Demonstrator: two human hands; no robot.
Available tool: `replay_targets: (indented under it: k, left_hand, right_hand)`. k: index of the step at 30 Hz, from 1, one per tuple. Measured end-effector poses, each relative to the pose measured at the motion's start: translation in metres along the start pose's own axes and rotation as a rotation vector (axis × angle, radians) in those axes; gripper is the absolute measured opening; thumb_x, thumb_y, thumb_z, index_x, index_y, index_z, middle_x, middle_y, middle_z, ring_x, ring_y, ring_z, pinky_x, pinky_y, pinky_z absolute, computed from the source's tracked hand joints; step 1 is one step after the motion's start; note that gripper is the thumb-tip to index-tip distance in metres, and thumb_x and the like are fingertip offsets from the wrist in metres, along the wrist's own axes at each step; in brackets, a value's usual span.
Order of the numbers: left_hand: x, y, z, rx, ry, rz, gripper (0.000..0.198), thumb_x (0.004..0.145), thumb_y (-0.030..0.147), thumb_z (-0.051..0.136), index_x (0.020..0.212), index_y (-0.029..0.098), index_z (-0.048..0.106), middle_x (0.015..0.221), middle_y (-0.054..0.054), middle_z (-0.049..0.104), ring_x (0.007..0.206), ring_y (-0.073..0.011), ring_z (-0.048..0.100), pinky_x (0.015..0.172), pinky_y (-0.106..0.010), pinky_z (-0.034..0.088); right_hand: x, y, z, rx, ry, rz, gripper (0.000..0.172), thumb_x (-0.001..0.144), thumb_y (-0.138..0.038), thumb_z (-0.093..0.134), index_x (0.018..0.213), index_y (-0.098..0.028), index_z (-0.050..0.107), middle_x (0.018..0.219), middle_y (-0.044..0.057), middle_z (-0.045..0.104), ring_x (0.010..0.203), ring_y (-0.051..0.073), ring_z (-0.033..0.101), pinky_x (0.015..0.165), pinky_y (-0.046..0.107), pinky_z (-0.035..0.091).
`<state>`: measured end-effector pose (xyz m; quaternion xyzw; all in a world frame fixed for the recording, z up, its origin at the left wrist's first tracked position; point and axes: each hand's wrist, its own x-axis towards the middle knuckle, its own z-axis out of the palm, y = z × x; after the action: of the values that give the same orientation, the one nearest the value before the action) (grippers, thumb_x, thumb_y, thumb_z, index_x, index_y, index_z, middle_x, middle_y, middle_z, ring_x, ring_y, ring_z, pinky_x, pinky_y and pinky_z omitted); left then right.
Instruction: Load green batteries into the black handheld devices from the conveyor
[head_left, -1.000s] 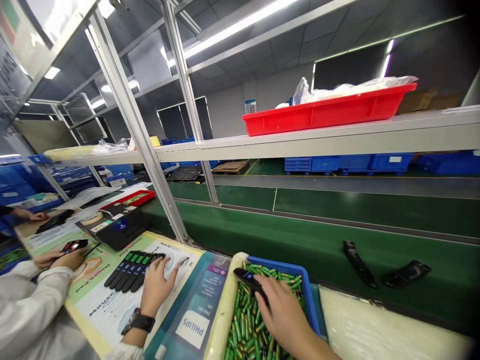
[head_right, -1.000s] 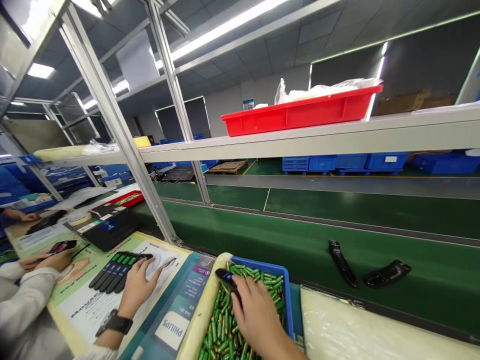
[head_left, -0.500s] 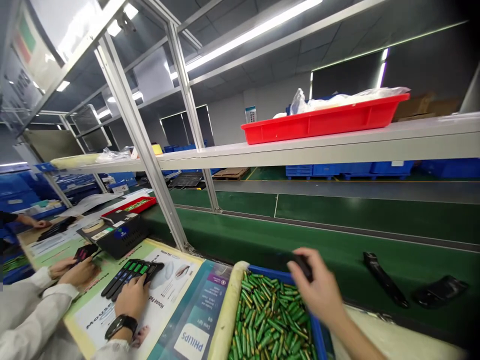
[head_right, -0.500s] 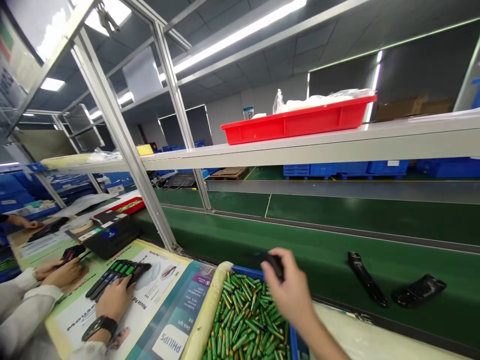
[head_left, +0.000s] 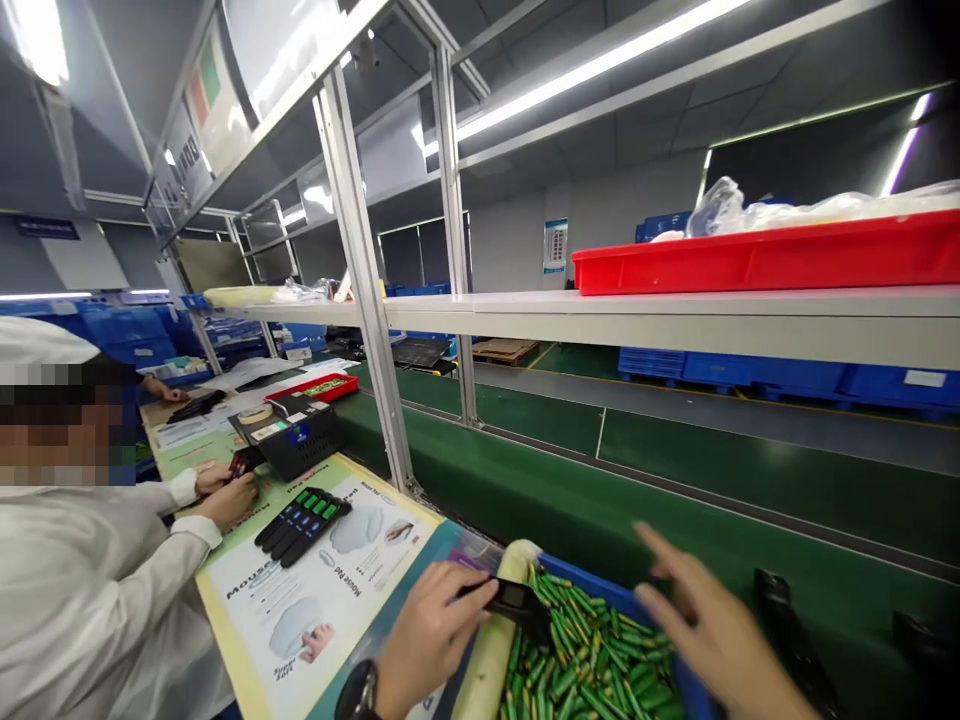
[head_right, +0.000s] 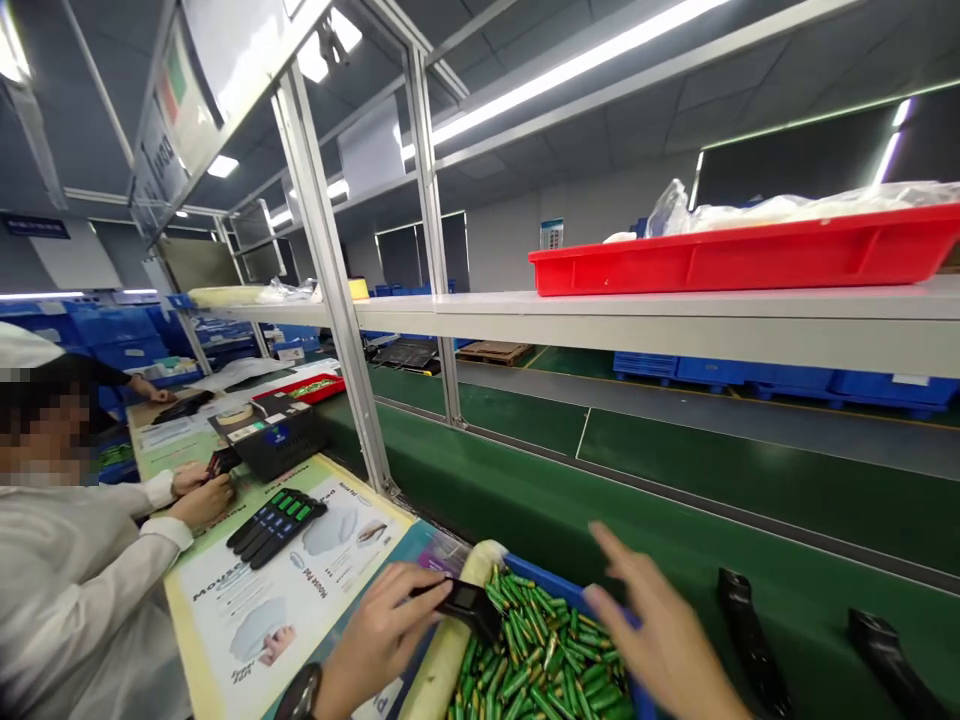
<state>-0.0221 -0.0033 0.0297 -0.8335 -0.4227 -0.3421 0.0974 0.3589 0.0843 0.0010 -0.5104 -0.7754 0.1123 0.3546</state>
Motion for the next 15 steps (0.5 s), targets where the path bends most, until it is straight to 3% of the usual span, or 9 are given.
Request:
replay_targets:
  k: [2,3,6,9,11,13,15]
  left_hand:
    - [0.011,0.022,0.005,-0.049,-0.020,0.086,0.038,0.096,0.014,0.058,0.132,0.026,0.064,0.116,-0.010,0.074,0.100,-0.0225,0.066,0.084,-0.039,0.058]
    - [0.012,0.028,0.007,-0.066,-0.030,0.113,0.037,0.096,0.013,0.058,0.130,0.026,0.065,0.117,-0.010,0.073,0.101,-0.0226,0.066,0.085,-0.039,0.057]
    - [0.000,0.012,0.014,-0.062,0.004,0.072,0.037,0.096,0.019,0.059,0.132,0.027,0.063,0.124,-0.010,0.070,0.111,-0.0239,0.065,0.093,-0.041,0.057]
    - [-0.025,-0.048,0.009,0.152,0.147,-0.178,0.039,0.097,0.029,0.059,0.136,0.025,0.059,0.132,-0.013,0.065,0.123,-0.0269,0.060,0.103,-0.046,0.053]
    - [-0.042,-0.100,-0.003,0.400,0.172,-0.419,0.037,0.098,0.034,0.056,0.132,0.019,0.062,0.136,-0.017,0.060,0.127,-0.0308,0.057,0.109,-0.050,0.048]
    - [-0.058,-0.149,-0.018,0.671,0.052,-0.680,0.048,0.098,0.039,0.051,0.136,0.010,0.059,0.144,-0.024,0.052,0.135,-0.0369,0.050,0.110,-0.052,0.045]
    - [-0.074,-0.185,-0.033,0.802,-0.088,-0.828,0.052,0.098,0.035,0.047,0.139,0.004,0.056,0.149,-0.028,0.047,0.139,-0.0414,0.045,0.108,-0.053,0.044]
  right_hand:
    - [-0.012,-0.067,0.018,0.140,-0.239,-0.292,0.059,0.101,-0.054,0.058,0.156,-0.036,0.048,0.134,0.009,0.068,0.112,0.030,0.071,0.092,0.042,0.062]
    - [-0.019,-0.091,0.026,0.169,-0.298,-0.367,0.054,0.101,-0.048,0.060,0.154,-0.038,0.051,0.135,0.008,0.068,0.114,0.029,0.071,0.090,0.038,0.063]
    - [-0.038,-0.118,0.041,0.169,-0.243,-0.344,0.048,0.104,-0.036,0.056,0.152,-0.038,0.052,0.132,0.008,0.070,0.112,0.029,0.072,0.087,0.035,0.064]
    - [-0.051,-0.106,0.042,0.145,0.042,-0.227,0.048,0.103,-0.042,0.056,0.149,-0.031,0.053,0.130,0.012,0.069,0.111,0.033,0.071,0.083,0.040,0.065]
    - [-0.053,-0.099,0.043,0.151,0.135,-0.192,0.043,0.103,-0.044,0.054,0.143,-0.028,0.057,0.119,0.014,0.072,0.102,0.034,0.073,0.075,0.040,0.065]
    - [-0.051,-0.099,0.046,0.173,0.043,-0.184,0.035,0.104,-0.041,0.052,0.135,-0.028,0.060,0.100,0.010,0.074,0.085,0.030,0.074,0.064,0.035,0.062]
    - [-0.048,-0.104,0.047,0.188,-0.062,-0.135,0.031,0.105,-0.040,0.050,0.132,-0.028,0.060,0.092,0.007,0.074,0.078,0.027,0.073,0.061,0.032,0.059]
